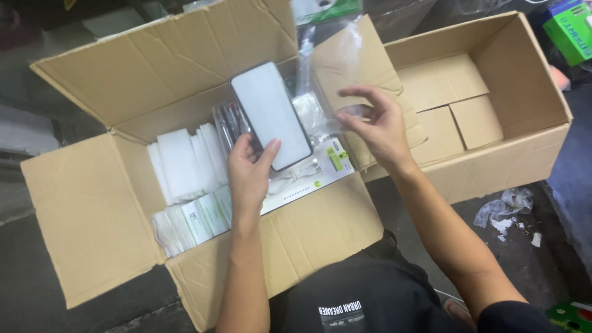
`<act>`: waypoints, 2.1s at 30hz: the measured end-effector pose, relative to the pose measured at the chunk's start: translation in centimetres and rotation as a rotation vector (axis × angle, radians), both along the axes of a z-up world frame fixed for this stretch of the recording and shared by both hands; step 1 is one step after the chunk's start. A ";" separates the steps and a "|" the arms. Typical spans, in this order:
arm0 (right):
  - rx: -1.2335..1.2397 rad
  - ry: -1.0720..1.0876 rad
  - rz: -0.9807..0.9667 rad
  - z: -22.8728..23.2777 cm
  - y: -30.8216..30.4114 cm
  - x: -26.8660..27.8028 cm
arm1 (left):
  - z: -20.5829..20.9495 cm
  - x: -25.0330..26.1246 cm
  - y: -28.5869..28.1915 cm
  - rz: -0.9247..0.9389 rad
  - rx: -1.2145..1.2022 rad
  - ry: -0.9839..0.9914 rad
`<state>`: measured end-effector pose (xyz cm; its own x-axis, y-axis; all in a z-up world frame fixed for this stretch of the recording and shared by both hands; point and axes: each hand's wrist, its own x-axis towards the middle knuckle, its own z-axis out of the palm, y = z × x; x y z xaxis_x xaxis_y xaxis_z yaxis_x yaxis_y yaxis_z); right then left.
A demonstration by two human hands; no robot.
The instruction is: Organizing and packing phone cases and protective packaging into boxes.
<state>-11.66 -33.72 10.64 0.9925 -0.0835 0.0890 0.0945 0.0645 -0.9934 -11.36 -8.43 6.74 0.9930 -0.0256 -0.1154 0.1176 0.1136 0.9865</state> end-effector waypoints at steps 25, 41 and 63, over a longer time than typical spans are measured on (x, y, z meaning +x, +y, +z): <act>0.048 0.182 0.080 -0.9 -10.5 2.6 | 3.7 -1.8 -9.2 0.273 1.079 -0.407; 0.036 -0.188 -0.030 -3.2 -11.8 0.6 | 4.8 -1.3 -22.3 0.166 0.417 -0.345; 0.167 -0.083 0.054 -2.0 -15.0 -0.7 | 0.7 -1.5 -23.4 0.119 -0.134 -0.107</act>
<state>-12.38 -48.74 8.66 0.9858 -0.0509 0.1602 0.1677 0.2349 -0.9574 -12.90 -31.83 7.41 0.9963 0.0845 -0.0121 -0.0096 0.2516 0.9678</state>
